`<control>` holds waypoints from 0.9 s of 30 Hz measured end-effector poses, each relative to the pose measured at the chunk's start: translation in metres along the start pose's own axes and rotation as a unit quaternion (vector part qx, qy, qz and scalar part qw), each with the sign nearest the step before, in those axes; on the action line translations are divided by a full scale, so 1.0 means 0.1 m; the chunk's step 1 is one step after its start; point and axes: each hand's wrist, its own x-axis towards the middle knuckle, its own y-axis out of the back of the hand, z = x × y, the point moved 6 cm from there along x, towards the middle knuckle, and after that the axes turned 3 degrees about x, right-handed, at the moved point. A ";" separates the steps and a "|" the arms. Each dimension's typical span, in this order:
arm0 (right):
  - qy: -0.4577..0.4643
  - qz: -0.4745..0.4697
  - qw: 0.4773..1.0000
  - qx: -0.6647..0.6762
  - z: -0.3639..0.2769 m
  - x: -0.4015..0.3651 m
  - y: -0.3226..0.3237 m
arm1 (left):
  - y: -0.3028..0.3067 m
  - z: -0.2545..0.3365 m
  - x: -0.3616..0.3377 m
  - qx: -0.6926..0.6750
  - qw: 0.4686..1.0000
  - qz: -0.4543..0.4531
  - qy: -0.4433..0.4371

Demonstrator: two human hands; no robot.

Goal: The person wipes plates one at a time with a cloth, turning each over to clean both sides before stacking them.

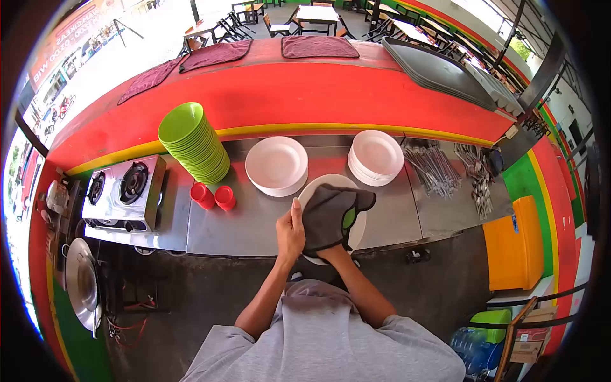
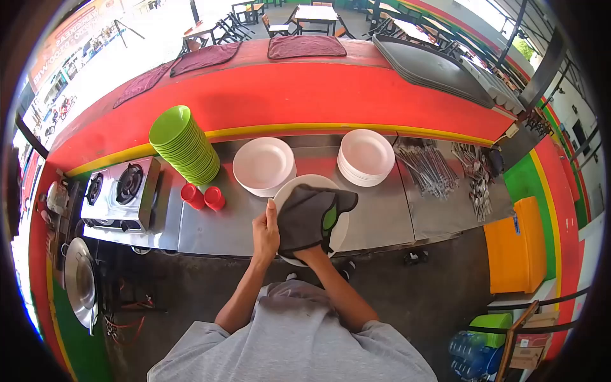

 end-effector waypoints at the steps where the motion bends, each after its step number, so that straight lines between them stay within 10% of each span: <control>1: -0.016 -0.001 1.000 0.024 0.14 0.00 -0.08 | 0.03 0.02 -0.01 0.002 1.000 0.006 -0.006; 8: 0.040 0.137 0.981 -0.133 0.41 -0.04 0.16 | 0.13 0.07 -0.02 -0.044 0.996 0.062 -0.035; 27: -0.024 -0.081 0.995 -0.049 -0.28 -0.71 -0.09 | 0.33 0.10 0.14 -0.123 0.979 0.150 -0.057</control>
